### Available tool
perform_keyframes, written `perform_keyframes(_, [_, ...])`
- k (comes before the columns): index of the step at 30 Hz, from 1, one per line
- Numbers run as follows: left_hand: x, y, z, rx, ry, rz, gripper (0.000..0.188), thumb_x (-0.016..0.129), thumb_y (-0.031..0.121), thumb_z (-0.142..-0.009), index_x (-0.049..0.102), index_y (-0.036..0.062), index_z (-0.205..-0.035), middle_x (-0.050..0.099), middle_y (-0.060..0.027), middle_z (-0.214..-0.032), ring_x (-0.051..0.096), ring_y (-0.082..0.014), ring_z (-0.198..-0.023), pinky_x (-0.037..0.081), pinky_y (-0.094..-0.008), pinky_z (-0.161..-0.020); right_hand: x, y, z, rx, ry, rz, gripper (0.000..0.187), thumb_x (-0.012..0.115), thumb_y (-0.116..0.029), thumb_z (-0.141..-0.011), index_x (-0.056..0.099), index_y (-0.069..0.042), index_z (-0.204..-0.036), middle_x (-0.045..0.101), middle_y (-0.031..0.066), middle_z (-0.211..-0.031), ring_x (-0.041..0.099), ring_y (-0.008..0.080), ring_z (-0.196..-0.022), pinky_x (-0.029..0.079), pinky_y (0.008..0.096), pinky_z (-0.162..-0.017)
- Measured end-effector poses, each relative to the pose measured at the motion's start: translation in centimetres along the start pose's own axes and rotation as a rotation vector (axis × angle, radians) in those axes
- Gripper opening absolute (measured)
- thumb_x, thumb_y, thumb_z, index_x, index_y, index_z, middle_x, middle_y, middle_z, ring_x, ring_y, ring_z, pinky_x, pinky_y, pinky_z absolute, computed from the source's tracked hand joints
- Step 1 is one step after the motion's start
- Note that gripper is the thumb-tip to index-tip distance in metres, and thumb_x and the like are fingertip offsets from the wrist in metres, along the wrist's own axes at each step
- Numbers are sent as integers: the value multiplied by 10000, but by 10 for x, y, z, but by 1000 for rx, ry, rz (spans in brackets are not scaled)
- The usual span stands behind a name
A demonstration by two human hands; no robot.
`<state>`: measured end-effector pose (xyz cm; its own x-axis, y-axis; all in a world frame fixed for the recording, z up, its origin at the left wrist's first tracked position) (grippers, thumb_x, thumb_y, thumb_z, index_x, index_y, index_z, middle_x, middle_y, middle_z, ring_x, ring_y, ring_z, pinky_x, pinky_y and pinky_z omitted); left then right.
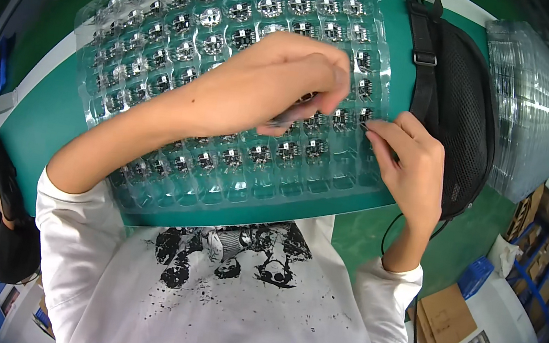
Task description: Assembling small electronic components into a tray or grid on an assembly line.
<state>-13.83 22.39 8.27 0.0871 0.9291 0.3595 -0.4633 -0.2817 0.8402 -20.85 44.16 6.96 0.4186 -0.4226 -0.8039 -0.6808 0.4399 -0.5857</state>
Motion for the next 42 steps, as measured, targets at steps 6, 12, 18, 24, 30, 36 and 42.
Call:
perform_keyframes(6, [9,-17,-6,-36,-82,-56,256,584,225,-917,574,36,-745,476,7,-572,429,-64,-494,339,-232,-419,-21,11,7,-45,150,-766,82,602,-45,-784,552,17,-806,569,162,-891,510,83,-594,367,213,-492])
perform_keyframes(12, [34,-26,-17,428,72,-1256,184,696,169,-769,609,10,-736,628,-126,-742,646,-302,-651,492,-396,-551,3,12,8,155,-294,-2011,231,544,-198,-946,422,-4,-924,499,133,-798,411,93,-354,352,203,-297])
perform_keyframes(18, [36,-25,-25,550,8,-1372,128,649,96,-795,587,-8,-756,609,-133,-728,640,-290,-641,481,-388,-500,-10,8,10,216,-32,-1598,160,662,-46,-850,533,38,-891,506,71,-657,373,42,-388,261,190,-353])
perform_keyframes(24, [-1,6,-5,321,-65,-104,165,532,84,-870,510,25,-718,600,-91,-765,550,-150,-548,368,-281,-371,-21,-8,1,-26,-108,-482,205,756,10,-688,694,18,-883,656,81,-723,569,119,-542,422,239,-492])
perform_keyframes(30, [-9,2,10,-74,11,-130,175,612,179,-875,609,35,-776,532,-35,-580,500,-114,-485,327,-252,-360,16,-43,0,-109,-371,58,197,748,-66,-717,715,-71,-911,677,107,-767,605,268,-554,465,316,-489])
perform_keyframes(36, [15,-34,13,498,137,-1355,192,709,198,-776,621,30,-753,596,-84,-656,632,-241,-584,484,-378,-490,3,-36,-13,-153,-200,-508,73,668,-10,-698,609,14,-732,507,70,-562,482,167,-425,428,283,-422])
perform_keyframes(42, [32,-29,1,540,-80,-1589,112,673,111,-741,602,27,-720,597,-83,-665,628,-241,-566,475,-356,-468,16,-6,-7,-33,-337,-1959,178,546,-155,-890,471,-23,-797,535,128,-790,488,143,-402,411,232,-329])
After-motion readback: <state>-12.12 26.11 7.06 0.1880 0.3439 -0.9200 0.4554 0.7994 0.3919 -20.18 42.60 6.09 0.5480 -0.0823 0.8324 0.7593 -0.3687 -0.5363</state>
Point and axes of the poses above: each hand's wrist, its own z-axis away from the middle knuckle, its own x-axis out of the palm, y = z × x, the point moved 2 cm from there along -z, towards the middle knuckle
